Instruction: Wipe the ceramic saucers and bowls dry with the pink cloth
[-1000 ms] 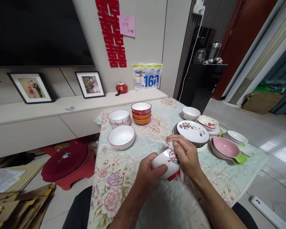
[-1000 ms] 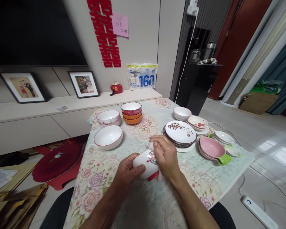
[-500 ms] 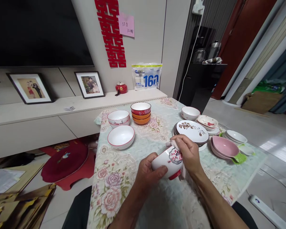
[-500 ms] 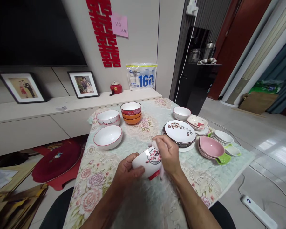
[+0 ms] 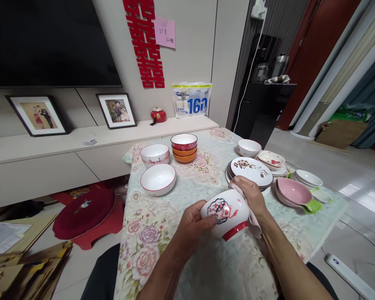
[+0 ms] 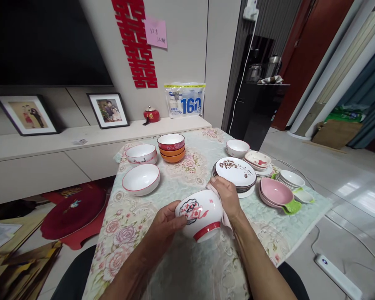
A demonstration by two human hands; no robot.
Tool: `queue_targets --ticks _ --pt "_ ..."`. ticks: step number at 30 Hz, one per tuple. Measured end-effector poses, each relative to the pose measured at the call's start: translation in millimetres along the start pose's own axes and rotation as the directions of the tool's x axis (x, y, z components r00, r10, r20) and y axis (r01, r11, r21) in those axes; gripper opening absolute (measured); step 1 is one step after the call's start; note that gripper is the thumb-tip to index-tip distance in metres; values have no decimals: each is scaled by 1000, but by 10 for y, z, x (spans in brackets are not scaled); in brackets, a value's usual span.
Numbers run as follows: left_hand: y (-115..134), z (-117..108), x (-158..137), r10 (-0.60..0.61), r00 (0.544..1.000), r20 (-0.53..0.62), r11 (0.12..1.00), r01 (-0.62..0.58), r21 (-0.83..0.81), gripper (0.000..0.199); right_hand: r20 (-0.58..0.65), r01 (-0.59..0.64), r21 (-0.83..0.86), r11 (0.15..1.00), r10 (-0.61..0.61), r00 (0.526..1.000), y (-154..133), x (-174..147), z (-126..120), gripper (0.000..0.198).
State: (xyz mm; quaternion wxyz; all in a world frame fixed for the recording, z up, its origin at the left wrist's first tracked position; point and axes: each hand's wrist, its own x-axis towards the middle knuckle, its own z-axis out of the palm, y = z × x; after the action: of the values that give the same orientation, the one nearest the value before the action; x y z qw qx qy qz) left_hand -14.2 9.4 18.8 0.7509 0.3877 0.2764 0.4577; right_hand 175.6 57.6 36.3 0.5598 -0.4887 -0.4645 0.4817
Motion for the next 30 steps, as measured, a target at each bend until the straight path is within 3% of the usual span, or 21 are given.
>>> queue_targets --ticks 3,6,8,10,14,16,18,20,21,23,25,27,30 --pt "8 -19 -3 -1 1000 -23 1000 1 13 29 -8 53 -64 997 -54 999 6 -31 27 39" --pt "-18 -38 8 16 998 -64 996 -10 91 30 -3 220 -255 942 -228 974 -12 -112 118 31" --pt "-54 -43 23 35 995 -94 984 -17 177 29 47 394 -404 825 -412 910 -44 -203 220 24" --pt "-90 -35 44 72 991 -116 967 -41 250 28 129 544 -497 676 -563 817 -80 -312 345 18" --pt "-111 5 75 210 972 -107 923 -161 350 20 308 706 -576 411 -691 654 -125 -480 545 19" --pt "-94 20 75 263 960 -92 903 -212 374 18 378 753 -562 341 -705 601 -140 -493 557 19" --pt "-74 20 63 244 966 -83 915 -201 350 19 402 781 -514 355 -704 585 -151 -456 501 17" --pt "-61 10 44 175 981 -83 952 -147 268 23 362 764 -455 458 -688 629 -149 -384 402 17" --pt "-59 5 33 139 986 -89 969 -117 217 26 310 725 -428 540 -666 678 -142 -342 347 17" --pt "-57 6 12 94 990 -103 991 -82 109 28 159 570 -358 740 -553 818 -112 -259 248 19" --pt "-52 24 -4 69 993 -98 998 -69 -3 28 18 349 -225 910 -354 935 -72 -186 177 24" --pt "-41 54 -13 68 994 -90 991 -78 -112 28 -53 167 -78 983 -172 984 -34 -125 135 31" --pt "-14 89 -9 109 990 -88 970 -126 -207 29 -85 111 15 994 -109 990 -2 -53 96 38"
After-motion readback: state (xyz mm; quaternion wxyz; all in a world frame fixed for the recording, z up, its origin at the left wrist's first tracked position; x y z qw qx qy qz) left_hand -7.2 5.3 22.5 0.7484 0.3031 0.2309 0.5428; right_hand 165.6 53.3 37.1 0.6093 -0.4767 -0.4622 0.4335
